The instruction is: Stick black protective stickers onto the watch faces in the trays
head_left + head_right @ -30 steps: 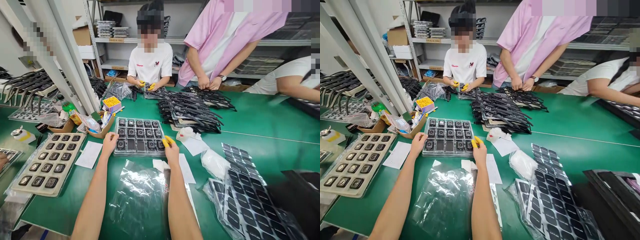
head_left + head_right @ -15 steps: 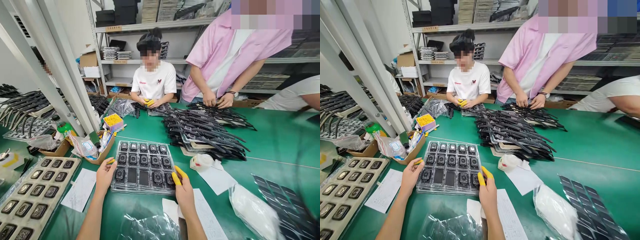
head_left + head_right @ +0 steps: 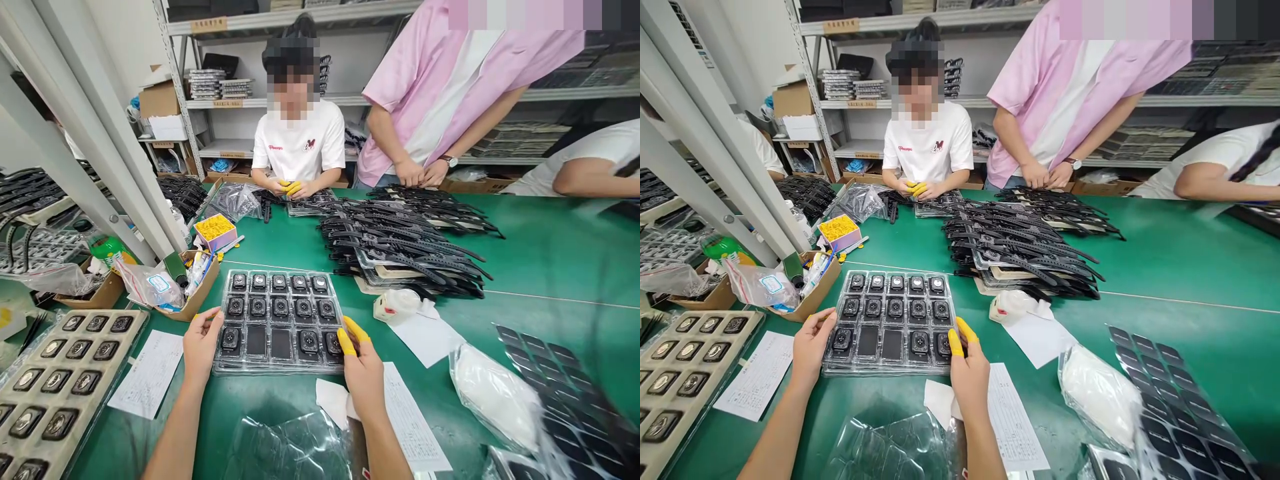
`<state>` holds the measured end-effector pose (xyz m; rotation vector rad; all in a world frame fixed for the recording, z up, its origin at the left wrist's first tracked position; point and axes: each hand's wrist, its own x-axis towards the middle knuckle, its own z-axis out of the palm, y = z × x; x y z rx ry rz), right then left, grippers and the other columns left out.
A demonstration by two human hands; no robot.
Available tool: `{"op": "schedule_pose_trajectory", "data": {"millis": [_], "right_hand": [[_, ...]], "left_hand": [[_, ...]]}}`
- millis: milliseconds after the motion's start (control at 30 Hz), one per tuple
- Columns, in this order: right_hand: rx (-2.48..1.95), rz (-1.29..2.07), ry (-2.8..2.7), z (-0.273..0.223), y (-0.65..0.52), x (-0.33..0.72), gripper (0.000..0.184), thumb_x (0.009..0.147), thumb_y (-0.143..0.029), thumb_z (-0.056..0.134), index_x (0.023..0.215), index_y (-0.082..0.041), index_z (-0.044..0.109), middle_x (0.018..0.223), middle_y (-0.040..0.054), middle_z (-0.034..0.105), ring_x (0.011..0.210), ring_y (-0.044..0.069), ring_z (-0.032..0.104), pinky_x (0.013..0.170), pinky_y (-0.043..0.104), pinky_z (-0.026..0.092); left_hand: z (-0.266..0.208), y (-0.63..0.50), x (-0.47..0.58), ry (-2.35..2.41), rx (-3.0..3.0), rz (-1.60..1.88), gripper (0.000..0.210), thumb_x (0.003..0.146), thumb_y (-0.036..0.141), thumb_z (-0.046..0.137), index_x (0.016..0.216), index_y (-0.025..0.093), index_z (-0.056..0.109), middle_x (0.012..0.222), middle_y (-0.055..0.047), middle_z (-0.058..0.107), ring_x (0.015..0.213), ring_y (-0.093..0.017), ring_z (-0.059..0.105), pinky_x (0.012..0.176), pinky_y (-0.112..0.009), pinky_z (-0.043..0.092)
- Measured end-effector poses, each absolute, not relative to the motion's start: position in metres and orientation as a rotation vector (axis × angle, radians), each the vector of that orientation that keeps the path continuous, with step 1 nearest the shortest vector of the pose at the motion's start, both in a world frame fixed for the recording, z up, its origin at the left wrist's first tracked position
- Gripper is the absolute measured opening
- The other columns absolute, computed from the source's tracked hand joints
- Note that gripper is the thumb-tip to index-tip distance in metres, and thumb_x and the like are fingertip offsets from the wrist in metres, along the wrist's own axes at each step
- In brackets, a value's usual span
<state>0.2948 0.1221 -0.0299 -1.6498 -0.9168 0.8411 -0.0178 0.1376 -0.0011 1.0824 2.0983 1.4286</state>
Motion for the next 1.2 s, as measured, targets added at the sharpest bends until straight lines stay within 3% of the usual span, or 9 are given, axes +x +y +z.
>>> {"op": "schedule_pose_trajectory", "data": {"millis": [133, 200, 533, 867, 1200], "right_hand": [[-1.661, 0.844, -0.896, -0.026, 0.118, 0.294, 0.074, 0.085, -0.065, 0.064, 0.142, -0.020, 0.068, 0.144, 0.0142, 0.072, 0.136, 0.034, 0.064, 0.123, 0.050, 0.044], [-1.671, 0.834, -0.883, -0.024, 0.117, 0.292, 0.072, 0.085, -0.065, 0.064, 0.142, -0.020, 0.069, 0.142, 0.0138, 0.073, 0.137, 0.034, 0.064, 0.124, 0.049, 0.044], [-1.678, 0.822, -0.838, -0.021, 0.114, 0.286, 0.066, 0.092, -0.065, 0.061, 0.142, -0.023, 0.066, 0.144, 0.0119, 0.072, 0.135, 0.029, 0.065, 0.123, 0.048, 0.045], [-1.676, 0.829, -0.892, -0.025, 0.112, 0.291, 0.057, 0.093, -0.059, 0.063, 0.142, -0.030, 0.067, 0.145, 0.0092, 0.072, 0.136, 0.028, 0.066, 0.122, 0.049, 0.046], [-1.648, 0.800, -0.958, -0.021, 0.111, 0.291, 0.056, 0.096, -0.058, 0.059, 0.139, -0.025, 0.069, 0.147, 0.0123, 0.070, 0.136, 0.029, 0.066, 0.120, 0.052, 0.048]], "left_hand": [[-0.001, 0.135, -0.019, 1.970, 1.078, 1.402, 0.040, 0.080, 0.062, 0.072, 0.094, 0.028, 0.089, 0.108, -0.005, 0.086, 0.109, -0.032, 0.079, 0.098, -0.043, 0.064], [-0.001, 0.134, -0.019, 1.955, 1.059, 1.402, 0.038, 0.080, 0.060, 0.072, 0.095, 0.029, 0.089, 0.112, -0.005, 0.085, 0.115, -0.033, 0.076, 0.103, -0.046, 0.062], [0.001, 0.133, -0.017, 1.919, 1.052, 1.386, 0.047, 0.083, 0.060, 0.072, 0.107, 0.022, 0.087, 0.123, -0.009, 0.082, 0.121, -0.032, 0.073, 0.105, -0.043, 0.059], [0.004, 0.132, -0.013, 1.955, 1.059, 1.392, 0.031, 0.084, 0.052, 0.071, 0.097, 0.029, 0.087, 0.117, -0.001, 0.085, 0.121, -0.030, 0.073, 0.108, -0.041, 0.057], [0.003, 0.132, -0.013, 1.946, 1.055, 1.408, 0.031, 0.087, 0.051, 0.069, 0.093, 0.027, 0.088, 0.111, -0.001, 0.086, 0.119, -0.029, 0.073, 0.108, -0.040, 0.057]]}}
